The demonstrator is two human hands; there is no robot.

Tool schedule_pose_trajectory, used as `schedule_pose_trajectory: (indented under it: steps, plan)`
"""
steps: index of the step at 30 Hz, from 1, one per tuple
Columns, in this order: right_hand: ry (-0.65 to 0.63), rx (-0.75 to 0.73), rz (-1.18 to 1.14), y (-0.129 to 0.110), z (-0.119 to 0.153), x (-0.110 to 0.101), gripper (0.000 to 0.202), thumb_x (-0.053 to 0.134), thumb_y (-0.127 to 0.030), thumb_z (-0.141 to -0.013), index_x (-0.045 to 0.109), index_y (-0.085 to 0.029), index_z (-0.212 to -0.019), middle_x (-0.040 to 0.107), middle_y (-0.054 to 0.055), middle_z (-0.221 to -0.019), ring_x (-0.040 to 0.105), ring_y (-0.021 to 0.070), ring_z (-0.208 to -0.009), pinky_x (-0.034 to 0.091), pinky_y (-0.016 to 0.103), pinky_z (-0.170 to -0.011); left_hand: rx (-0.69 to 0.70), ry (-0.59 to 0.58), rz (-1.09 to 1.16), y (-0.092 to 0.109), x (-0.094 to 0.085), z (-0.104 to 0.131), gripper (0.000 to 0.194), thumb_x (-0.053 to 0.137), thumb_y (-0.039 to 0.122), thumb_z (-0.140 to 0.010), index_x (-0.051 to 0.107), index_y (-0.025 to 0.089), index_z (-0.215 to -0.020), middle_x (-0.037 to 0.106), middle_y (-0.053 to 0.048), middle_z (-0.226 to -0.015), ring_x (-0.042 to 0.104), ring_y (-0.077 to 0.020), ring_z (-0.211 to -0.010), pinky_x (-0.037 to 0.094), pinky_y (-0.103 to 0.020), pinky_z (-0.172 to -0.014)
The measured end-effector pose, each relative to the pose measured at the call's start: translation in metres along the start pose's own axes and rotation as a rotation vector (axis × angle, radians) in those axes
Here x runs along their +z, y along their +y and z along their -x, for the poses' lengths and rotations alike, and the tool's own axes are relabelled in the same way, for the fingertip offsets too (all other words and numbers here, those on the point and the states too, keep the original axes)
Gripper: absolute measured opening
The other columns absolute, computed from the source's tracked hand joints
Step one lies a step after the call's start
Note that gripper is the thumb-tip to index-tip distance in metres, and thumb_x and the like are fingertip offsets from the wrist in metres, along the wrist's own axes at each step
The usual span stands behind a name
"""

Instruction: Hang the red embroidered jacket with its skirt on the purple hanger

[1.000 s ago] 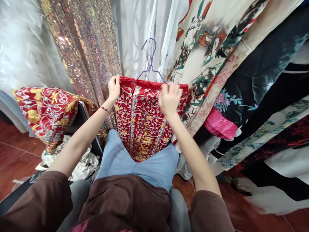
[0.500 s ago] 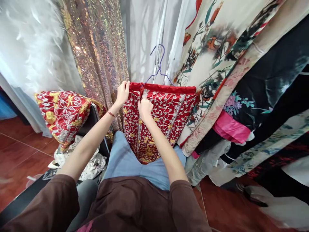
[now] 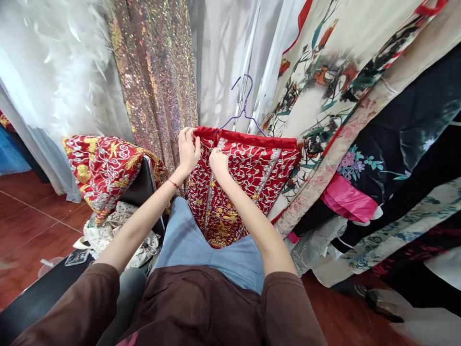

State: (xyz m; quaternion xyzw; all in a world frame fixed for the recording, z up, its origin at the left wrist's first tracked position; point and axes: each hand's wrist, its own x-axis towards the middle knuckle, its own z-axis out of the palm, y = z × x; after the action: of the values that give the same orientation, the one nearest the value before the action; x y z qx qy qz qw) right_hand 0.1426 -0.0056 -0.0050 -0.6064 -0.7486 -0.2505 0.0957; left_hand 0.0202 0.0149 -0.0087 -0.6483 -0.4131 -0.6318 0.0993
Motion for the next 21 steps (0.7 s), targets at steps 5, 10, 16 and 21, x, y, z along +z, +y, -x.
schedule_pose_trajectory:
  steps: [5, 10, 16, 21]
  plan:
    - [-0.058, -0.096, 0.021, 0.023, -0.004, -0.008, 0.032, 0.03, -0.009, -0.093, 0.058, -0.002, -0.108, 0.068, 0.023, -0.093, 0.069, 0.025, -0.095, 0.045, 0.029, -0.075, -0.044, -0.187, -0.182, -0.011, 0.019, 0.053, 0.019, 0.051, 0.029, -0.091, 0.052, 0.016, -0.105, 0.058, -0.016, -0.114, 0.052, -0.0292, -0.115, 0.042, -0.043, -0.099]
    - [-0.051, -0.133, 0.056, 0.031, -0.005, -0.01, 0.036, 0.03, -0.013, -0.096, 0.052, -0.003, -0.122, 0.066, 0.025, -0.105, 0.067, 0.0273, -0.098, 0.043, 0.032, -0.074, -0.211, -0.373, -0.279, -0.021, 0.05, 0.067, 0.03, 0.062, 0.038, -0.087, 0.052, 0.014, -0.101, 0.06, -0.018, -0.112, 0.055, -0.0317, -0.109, 0.044, -0.043, -0.094]
    - [0.005, -0.343, 0.116, 0.028, -0.023, 0.001, 0.041, 0.026, -0.015, -0.099, 0.052, -0.014, -0.131, 0.052, 0.023, -0.134, 0.061, 0.0271, -0.104, 0.039, 0.032, -0.073, -0.343, -0.473, -0.289, -0.023, 0.056, 0.071, 0.033, 0.067, 0.04, -0.084, 0.053, 0.015, -0.1, 0.061, -0.016, -0.112, 0.056, -0.0296, -0.109, 0.045, -0.04, -0.093]
    - [-0.023, -0.448, 0.139, 0.027, -0.044, 0.006, 0.042, 0.025, -0.011, -0.098, 0.061, -0.008, -0.118, 0.053, 0.024, -0.129, 0.055, 0.0283, -0.108, 0.037, 0.034, -0.075, -0.313, -0.524, -0.231, -0.031, 0.045, 0.073, 0.023, 0.065, 0.034, -0.085, 0.053, 0.017, -0.095, 0.061, -0.013, -0.109, 0.056, -0.0263, -0.109, 0.047, -0.038, -0.094]
